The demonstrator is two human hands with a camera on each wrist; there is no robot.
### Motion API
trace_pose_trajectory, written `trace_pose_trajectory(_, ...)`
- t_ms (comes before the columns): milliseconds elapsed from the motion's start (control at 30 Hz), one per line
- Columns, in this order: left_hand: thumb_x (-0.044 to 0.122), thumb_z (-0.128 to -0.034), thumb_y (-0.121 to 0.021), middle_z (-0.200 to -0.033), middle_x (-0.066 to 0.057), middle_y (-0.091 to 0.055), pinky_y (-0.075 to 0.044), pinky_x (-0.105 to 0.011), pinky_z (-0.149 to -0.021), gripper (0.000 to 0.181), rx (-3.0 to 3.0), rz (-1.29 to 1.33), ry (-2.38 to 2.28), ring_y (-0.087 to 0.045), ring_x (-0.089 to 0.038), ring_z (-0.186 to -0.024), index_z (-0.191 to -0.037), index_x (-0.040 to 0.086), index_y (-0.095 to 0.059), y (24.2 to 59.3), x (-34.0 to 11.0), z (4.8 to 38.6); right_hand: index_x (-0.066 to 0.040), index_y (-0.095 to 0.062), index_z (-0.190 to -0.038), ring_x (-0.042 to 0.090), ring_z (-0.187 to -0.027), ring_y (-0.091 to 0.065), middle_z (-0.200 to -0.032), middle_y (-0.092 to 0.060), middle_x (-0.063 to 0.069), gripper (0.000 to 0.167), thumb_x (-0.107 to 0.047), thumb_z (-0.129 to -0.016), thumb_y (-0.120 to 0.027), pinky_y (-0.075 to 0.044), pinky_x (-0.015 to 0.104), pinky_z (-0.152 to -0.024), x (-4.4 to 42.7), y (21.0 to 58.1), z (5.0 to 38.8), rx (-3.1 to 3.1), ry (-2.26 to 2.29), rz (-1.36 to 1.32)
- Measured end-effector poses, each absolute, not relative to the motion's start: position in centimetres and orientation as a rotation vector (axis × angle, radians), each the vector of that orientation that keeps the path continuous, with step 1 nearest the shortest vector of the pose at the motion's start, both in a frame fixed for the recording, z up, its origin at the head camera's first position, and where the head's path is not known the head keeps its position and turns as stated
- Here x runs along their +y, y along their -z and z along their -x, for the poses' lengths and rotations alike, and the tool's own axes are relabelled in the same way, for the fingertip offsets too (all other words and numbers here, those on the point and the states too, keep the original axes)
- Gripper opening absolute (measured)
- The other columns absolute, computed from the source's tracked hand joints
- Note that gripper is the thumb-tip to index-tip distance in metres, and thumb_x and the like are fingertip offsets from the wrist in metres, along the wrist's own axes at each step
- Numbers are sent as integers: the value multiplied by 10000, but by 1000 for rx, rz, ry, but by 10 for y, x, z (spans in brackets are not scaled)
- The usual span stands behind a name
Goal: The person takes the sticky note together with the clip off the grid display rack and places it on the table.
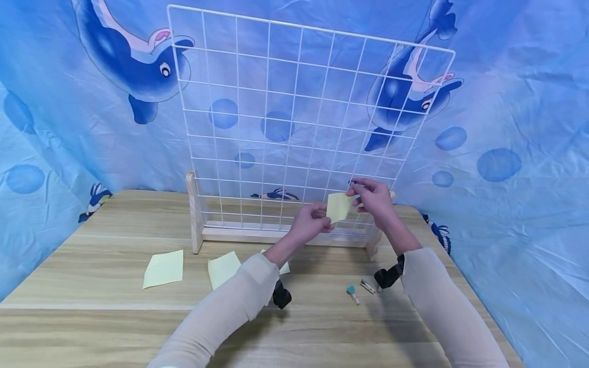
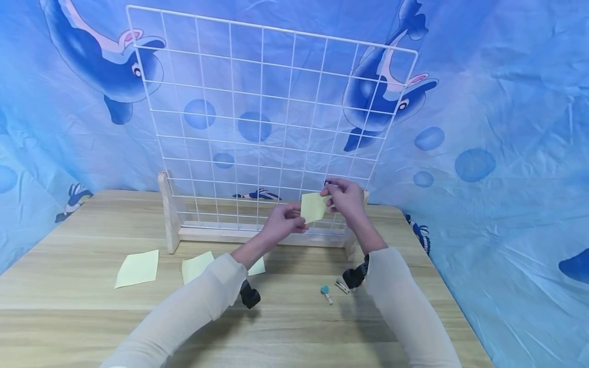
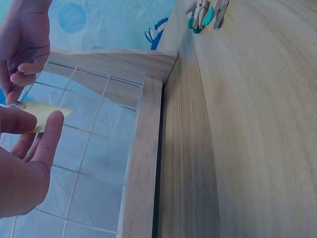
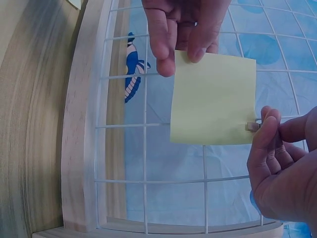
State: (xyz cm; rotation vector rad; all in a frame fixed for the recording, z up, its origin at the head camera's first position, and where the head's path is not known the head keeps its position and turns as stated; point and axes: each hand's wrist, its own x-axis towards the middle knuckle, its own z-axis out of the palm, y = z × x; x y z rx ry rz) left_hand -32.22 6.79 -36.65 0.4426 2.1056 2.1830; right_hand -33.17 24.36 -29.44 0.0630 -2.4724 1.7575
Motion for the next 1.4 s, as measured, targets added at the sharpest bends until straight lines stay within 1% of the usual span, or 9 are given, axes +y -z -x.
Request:
trace_pose_trajectory(200, -95, -852, -573, -986, -269, -665, -584, -294, -725, 312, 2071, -411, -2201, -693, -215, -734, -1162, -117, -591, 367, 68, 322, -30, -534, -1349, 71, -640, -560, -840, -643, -51, 378, -186, -1006, -492, -510, 203, -558, 244, 295, 330, -2468, -1763, -77)
trace_pose_trajectory(433, -95, -858, -562, -946, -263, -677, -585, -295, -716, 267, 2060, -407, -2204, -689, -178, -700, -1119, -112, -613, 368, 66, 320, -9, -525, -1355, 51, -654, -544, -782, -644, -95, 387, -169, -1004, -498, -486, 176, -560, 243, 298, 330, -2397, -1833, -72)
trace_pose_trajectory(667, -90, -861, -556, -955, -252, -683, -588, -305, -698, 248, 2011, -385, -2189, -716, -246, -757, -1102, -104, -612, 371, 63, 318, -15, -533, -1352, 45, -655, -544, -763, -652, -104, 378, -152, -1002, -501, -477, 165, -548, 241, 300, 330, -2310, -1875, -57)
trace_pose_trajectory(767, -89, -863, -554, -962, -255, -680, -587, -311, -708, 242, 1980, -376, -2187, -715, -241, -772, -1098, -106, -605, 370, 61, 317, -22, -533, -1355, 40, -657, -540, -756, -651, -109, 378, -151, -1001, -502, -471, 159, -542, 240, 300, 331, -2275, -1895, -60)
trace_pose_trajectory(867, -92, -860, -551, -937, -239, -677, -588, -323, -712, 245, 1953, -391, -2186, -712, -229, -773, -1100, -109, -595, 369, 58, 316, -16, -544, -1342, 36, -651, -537, -746, -647, -114, 368, -144, -1000, -502, -469, 157, -536, 239, 299, 330, -2253, -1900, -64)
trace_pose_trajectory(1067, -111, -849, -542, -860, -166, -640, -588, -332, -722, 283, 1945, -415, -2165, -706, -224, -761, -1131, -112, -570, 367, 53, 312, 7, -551, -1317, 35, -633, -526, -735, -641, -121, 349, -129, -1000, -496, -463, 160, -524, 240, 299, 325, -2216, -1911, -49)
trace_pose_trajectory(1233, -120, -843, -543, -918, -214, -649, -587, -319, -725, 332, 1984, -423, -2130, -695, -190, -728, -1175, -117, -549, 368, 47, 309, 13, -576, -1261, 39, -627, -520, -744, -640, -102, 301, -107, -998, -492, -456, 158, -510, 241, 300, 319, -2186, -1927, -55)
trace_pose_trajectory(1333, -108, -846, -547, -962, -222, -642, -586, -317, -727, 372, 2007, -414, -2111, -696, -187, -733, -1217, -113, -532, 369, 43, 308, -28, -612, -1178, 41, -622, -521, -742, -642, -96, 229, -100, -994, -496, -455, 157, -505, 243, 301, 317, -2170, -1936, -76)
trace_pose_trajectory(1400, -106, -843, -549, -961, -210, -637, -586, -317, -727, 377, 2015, -404, -2107, -695, -187, -733, -1220, -110, -534, 370, 40, 308, -55, -621, -1141, 39, -620, -522, -740, -644, -99, 197, -99, -995, -496, -455, 157, -506, 244, 301, 315, -2168, -1933, -99)
